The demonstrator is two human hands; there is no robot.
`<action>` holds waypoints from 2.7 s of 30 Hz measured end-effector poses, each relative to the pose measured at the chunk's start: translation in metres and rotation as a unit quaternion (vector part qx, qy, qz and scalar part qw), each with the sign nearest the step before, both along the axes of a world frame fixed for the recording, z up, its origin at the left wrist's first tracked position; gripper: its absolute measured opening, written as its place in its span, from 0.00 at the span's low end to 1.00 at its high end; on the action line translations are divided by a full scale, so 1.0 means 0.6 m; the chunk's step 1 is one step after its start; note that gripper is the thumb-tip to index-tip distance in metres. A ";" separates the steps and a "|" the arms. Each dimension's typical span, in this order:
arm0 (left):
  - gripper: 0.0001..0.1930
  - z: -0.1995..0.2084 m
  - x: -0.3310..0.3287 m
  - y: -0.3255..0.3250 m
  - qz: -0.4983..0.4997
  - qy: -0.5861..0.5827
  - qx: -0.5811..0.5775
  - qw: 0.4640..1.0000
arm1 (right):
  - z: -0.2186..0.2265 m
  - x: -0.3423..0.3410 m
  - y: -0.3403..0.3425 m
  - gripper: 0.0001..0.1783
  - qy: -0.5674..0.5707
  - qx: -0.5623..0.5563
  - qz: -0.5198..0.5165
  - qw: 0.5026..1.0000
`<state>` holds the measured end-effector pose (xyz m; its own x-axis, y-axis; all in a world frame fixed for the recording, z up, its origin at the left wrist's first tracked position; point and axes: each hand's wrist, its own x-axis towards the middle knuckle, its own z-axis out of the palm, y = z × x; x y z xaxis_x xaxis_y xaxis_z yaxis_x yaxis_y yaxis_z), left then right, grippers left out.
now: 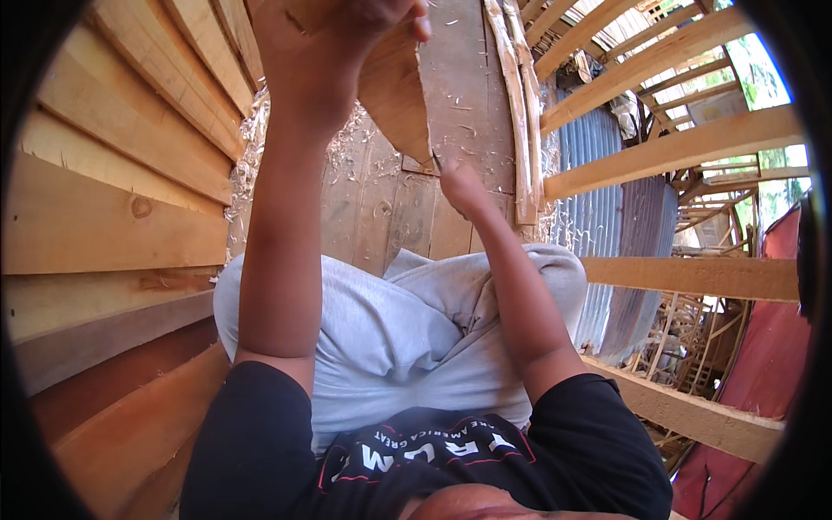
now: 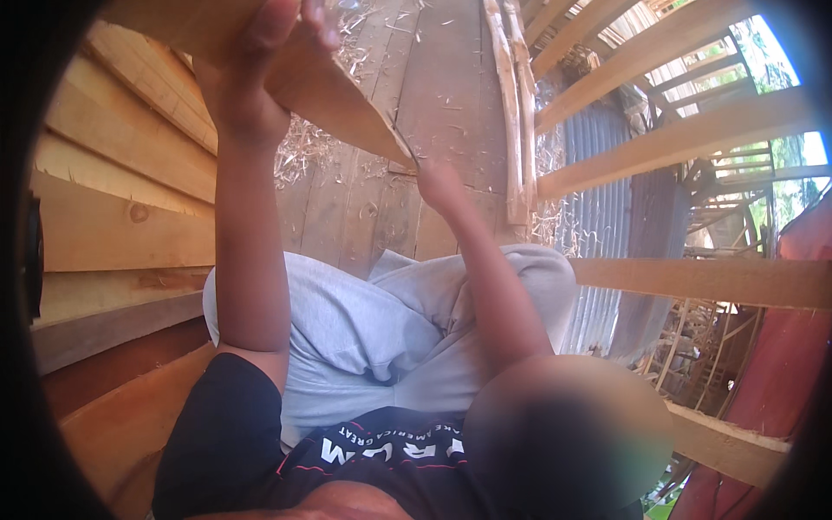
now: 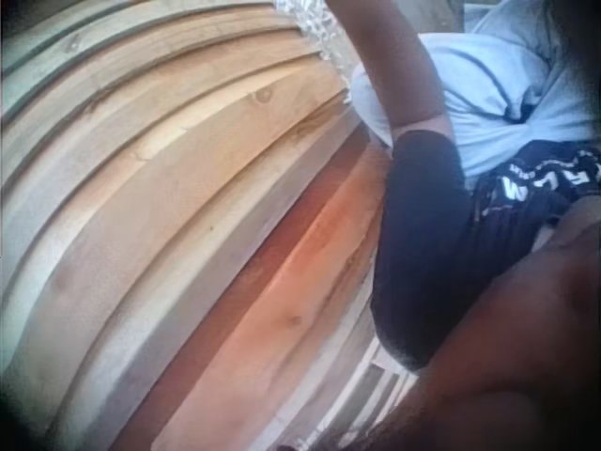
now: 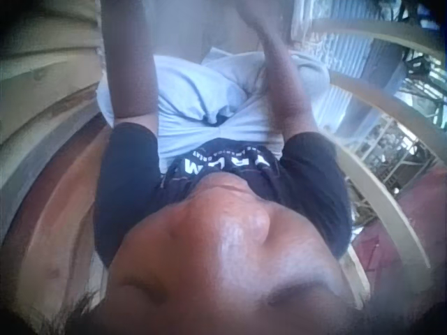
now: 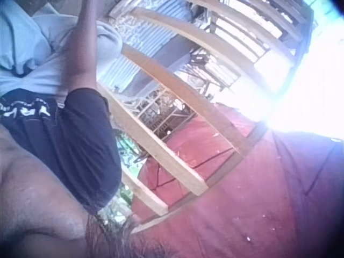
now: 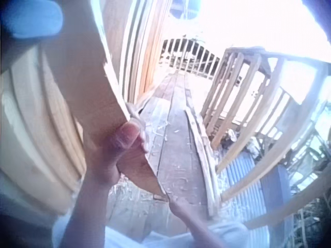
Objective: The person sits on the floor and uses a knife to shave thin layers off a long wooden plank. They hold the plank with one hand and scrape along its length with the other, producing wood shavings.
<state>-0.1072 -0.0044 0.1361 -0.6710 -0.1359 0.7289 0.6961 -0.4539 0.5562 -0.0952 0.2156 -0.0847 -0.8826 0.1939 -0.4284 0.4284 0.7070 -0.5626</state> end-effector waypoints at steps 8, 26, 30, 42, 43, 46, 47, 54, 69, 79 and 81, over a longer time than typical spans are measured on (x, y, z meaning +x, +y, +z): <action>0.23 -0.010 -0.012 -0.001 -0.018 -0.002 0.015 1.000 | 0.164 0.037 -0.065 0.22 0.036 -0.055 0.017 0.998; 0.16 -0.025 -0.015 -0.003 -0.099 -0.009 0.021 0.995 | -0.049 0.007 0.008 0.18 -0.043 0.077 0.068 0.994; 0.12 -0.039 -0.025 -0.030 -0.168 -0.030 0.001 0.985 | -0.058 0.003 0.005 0.20 -0.066 -0.001 0.002 0.998; 0.24 -0.027 -0.010 -0.014 0.021 -0.027 -0.039 0.999 | 0.141 -0.016 -0.006 0.26 -0.033 0.008 0.115 0.993; 0.25 -0.027 -0.008 -0.011 0.049 -0.030 -0.018 0.998 | 0.151 -0.019 -0.001 0.25 -0.032 -0.014 0.131 0.991; 0.29 -0.040 -0.018 -0.045 0.007 -0.001 -0.076 0.997 | 0.147 -0.023 0.021 0.25 0.031 -0.054 0.118 0.991; 0.30 -0.043 -0.023 -0.057 -0.025 0.017 -0.084 0.996 | 0.147 -0.025 0.025 0.26 0.062 -0.062 0.106 0.990; 0.32 -0.038 -0.029 -0.045 -0.224 0.063 -0.076 0.969 | 0.145 -0.030 0.039 0.24 0.100 -0.125 0.056 0.986; 0.08 -0.023 -0.008 0.009 0.126 -0.019 -0.018 0.992 | 0.148 0.029 -0.041 0.32 0.111 -0.070 0.040 0.991; 0.08 -0.018 0.003 0.029 0.163 -0.063 0.006 0.985 | 0.110 0.027 -0.035 0.30 0.102 -0.003 -0.007 0.995; 0.08 -0.020 0.003 0.023 0.166 -0.059 0.001 0.984 | 0.165 0.032 -0.052 0.29 0.110 -0.024 0.053 0.992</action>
<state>-0.1052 0.0093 0.1241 -0.6692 -0.3634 0.6482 0.7369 -0.2124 0.6417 -0.0759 0.1845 0.0146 -0.9700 0.0797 -0.2298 0.2167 0.7119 -0.6680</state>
